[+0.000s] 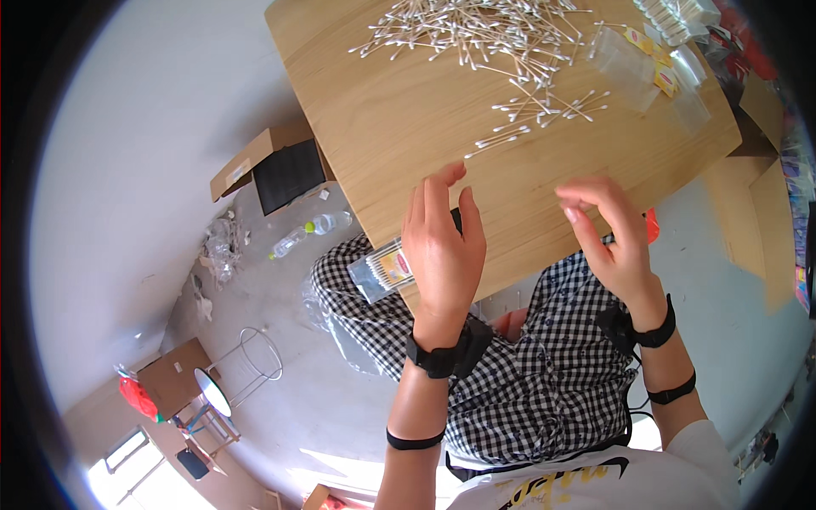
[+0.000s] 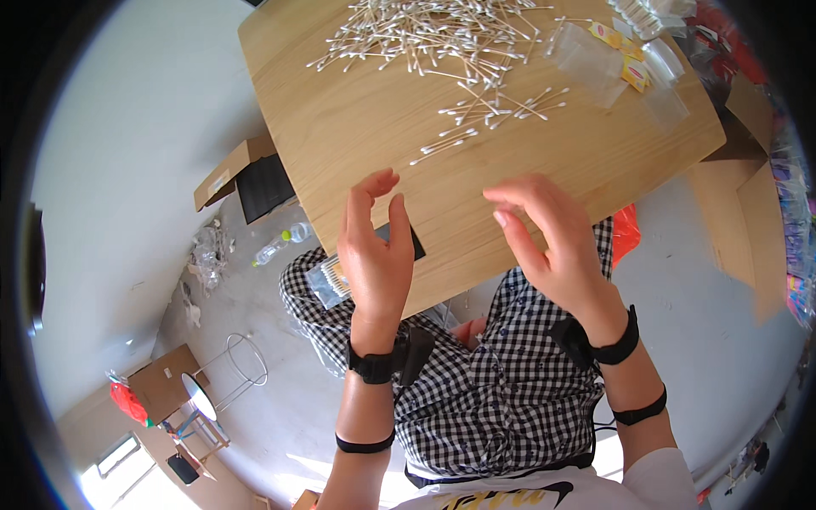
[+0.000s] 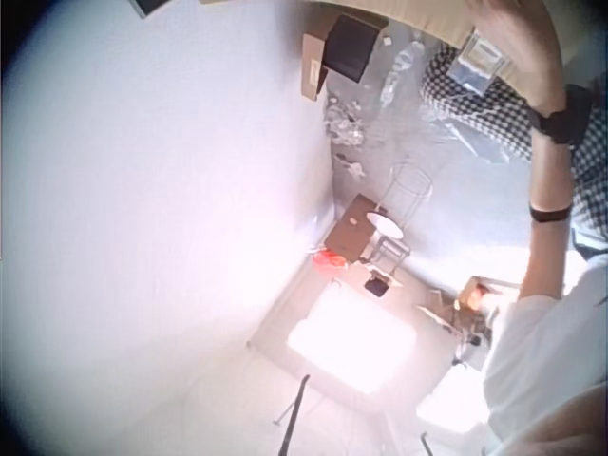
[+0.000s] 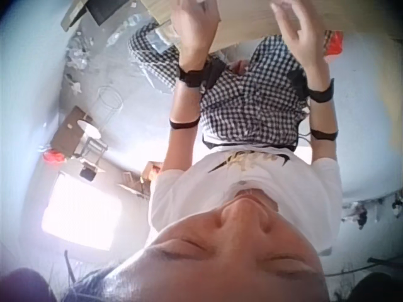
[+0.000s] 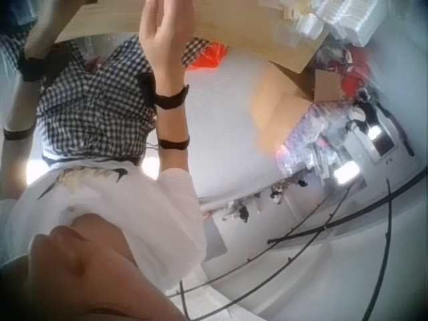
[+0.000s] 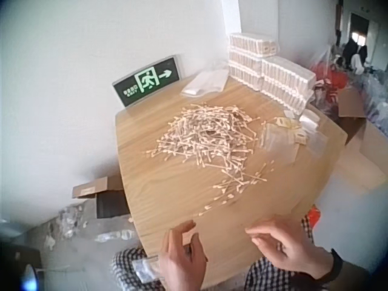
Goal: Organizing cotton swabs and placing them into small plastic bags with labels.
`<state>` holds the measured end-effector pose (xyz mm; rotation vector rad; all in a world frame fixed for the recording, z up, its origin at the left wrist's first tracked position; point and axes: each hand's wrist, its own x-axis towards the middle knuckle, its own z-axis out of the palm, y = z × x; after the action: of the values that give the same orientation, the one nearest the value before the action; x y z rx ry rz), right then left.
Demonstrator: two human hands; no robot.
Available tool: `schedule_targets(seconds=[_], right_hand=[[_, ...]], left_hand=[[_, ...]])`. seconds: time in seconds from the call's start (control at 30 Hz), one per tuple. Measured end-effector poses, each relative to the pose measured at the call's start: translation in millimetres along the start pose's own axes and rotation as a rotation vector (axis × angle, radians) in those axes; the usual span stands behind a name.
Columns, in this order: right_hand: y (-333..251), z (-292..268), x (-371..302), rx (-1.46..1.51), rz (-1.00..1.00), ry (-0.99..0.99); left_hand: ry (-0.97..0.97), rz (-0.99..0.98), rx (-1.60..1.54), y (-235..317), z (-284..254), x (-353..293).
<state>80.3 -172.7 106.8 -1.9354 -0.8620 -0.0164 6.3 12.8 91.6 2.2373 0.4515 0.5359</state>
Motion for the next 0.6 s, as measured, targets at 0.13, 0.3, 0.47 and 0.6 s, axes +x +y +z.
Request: schedule_targets(seconds=[0.13,0.3,0.47,0.6], right_hand=[[-30,24,-30,0.561,0.41,-0.29],[-47,56,-55,0.984,0.606,-0.563],[-57,58,-54,1.019,0.706,-0.73],[-62,55,-54,0.994,0.682,-0.686]], left_hand=[[0.2,0.042,0.019,2,-7,14],[0.322,0.046,-0.134,19,-14,22],[0.386,0.103,-0.149,17,-22,27],[0.422,-0.068,-0.581,26,-24,33]])
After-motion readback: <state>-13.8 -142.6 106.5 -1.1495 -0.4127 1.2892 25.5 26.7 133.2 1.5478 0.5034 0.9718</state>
